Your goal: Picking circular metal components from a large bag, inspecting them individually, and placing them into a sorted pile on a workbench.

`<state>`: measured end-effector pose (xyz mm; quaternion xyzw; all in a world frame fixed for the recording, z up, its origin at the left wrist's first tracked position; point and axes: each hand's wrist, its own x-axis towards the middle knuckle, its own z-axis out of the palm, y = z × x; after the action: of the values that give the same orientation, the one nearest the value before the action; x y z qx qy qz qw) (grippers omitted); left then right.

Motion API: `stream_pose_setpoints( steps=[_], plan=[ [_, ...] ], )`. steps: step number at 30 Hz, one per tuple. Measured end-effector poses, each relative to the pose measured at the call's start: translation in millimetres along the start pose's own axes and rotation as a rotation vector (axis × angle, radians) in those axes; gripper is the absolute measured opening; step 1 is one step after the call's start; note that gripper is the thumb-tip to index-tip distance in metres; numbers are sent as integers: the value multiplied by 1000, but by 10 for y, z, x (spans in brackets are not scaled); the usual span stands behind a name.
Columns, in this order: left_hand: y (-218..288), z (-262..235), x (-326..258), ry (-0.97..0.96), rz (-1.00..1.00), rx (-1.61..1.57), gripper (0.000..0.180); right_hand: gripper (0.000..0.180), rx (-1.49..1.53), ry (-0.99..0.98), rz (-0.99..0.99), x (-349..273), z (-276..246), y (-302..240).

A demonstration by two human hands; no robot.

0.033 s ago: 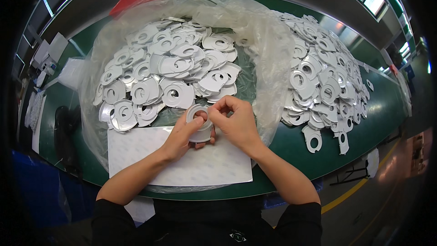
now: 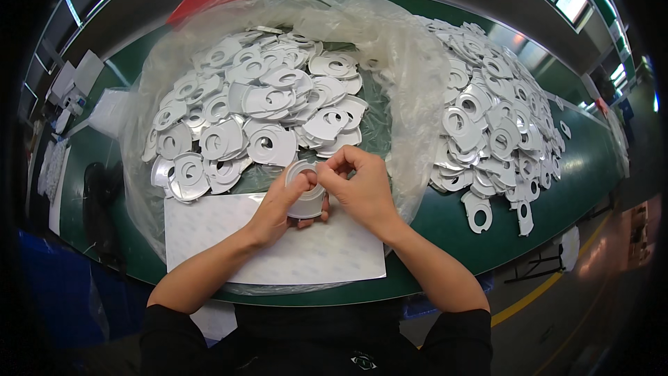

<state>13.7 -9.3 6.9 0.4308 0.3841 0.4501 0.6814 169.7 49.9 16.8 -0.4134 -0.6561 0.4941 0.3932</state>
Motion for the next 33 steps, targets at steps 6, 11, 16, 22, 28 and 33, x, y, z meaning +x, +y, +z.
stream_pose_setpoints(
  steps=[6, 11, 16, 22, 28, 33],
  plan=[
    [-37, -13, 3, -81, -8, -31, 69, 32, -350, 40, 100, -75, 59, -175],
    [-40, -74, 38, -52, -96, -85, 77, 33, -719, 17, -167, -89, 40, -254],
    [-6, -92, 69, -35, -140, -229, 78, 28, -520, -94, -259, -75, -101, -187],
    [3, -139, 68, -70, -180, -285, 78, 22, -434, -114, -124, -83, -92, -198],
    [51, -151, 37, -126, -225, -301, 74, 18, -246, -107, -86, -68, -79, -70],
    [392, -223, -104, -27, 97, 291, 57, 16, 337, -26, 238, 86, -436, -248]
  ],
)
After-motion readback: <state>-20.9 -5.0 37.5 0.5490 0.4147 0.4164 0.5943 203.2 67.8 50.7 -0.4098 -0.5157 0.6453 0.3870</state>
